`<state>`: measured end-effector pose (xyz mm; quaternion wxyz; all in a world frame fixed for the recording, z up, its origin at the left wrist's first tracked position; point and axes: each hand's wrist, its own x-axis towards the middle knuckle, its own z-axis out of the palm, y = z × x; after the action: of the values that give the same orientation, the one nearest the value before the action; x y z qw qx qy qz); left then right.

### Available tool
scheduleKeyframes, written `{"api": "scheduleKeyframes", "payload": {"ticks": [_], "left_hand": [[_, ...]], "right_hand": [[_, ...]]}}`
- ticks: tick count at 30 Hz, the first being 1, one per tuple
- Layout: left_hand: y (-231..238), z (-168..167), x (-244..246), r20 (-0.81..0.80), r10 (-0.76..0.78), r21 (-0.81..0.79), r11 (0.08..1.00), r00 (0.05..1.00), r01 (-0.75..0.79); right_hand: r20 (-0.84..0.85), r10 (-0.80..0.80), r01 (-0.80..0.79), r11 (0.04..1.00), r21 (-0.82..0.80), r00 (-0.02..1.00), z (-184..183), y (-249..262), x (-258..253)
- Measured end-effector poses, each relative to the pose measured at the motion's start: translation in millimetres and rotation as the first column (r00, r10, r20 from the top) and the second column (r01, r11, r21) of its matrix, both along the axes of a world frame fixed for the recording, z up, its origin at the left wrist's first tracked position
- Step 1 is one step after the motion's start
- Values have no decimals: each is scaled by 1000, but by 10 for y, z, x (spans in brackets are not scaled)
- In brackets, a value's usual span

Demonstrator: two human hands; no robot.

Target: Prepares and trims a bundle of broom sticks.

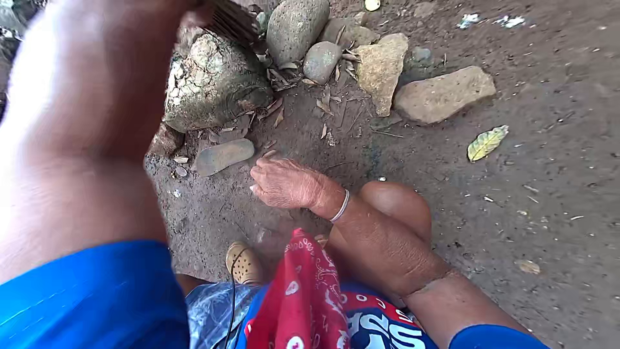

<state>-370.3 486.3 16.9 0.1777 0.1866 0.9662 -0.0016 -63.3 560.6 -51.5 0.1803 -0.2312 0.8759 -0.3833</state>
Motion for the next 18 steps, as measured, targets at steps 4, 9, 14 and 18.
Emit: {"api": "scheduleKeyframes", "payload": {"ticks": [4,9,14,18], "left_hand": [[721,-171,441,124,-276,-757,595,953,271],[627,36,882,271,-395,-822,379,878,425],[340,590,1409,300,-405,-790,403,864,463],[-129,934,1066,152,-466,-546,696,872,467]], "right_hand": [[38,0,1,1000,-11,999,28,47,-21],[13,-12,12,1000,-3,1000,-17,32,-10],[-42,-62,59,996,-60,997,-91,27,57],[-10,-45,44,997,-63,999,-32,84,56]]}}
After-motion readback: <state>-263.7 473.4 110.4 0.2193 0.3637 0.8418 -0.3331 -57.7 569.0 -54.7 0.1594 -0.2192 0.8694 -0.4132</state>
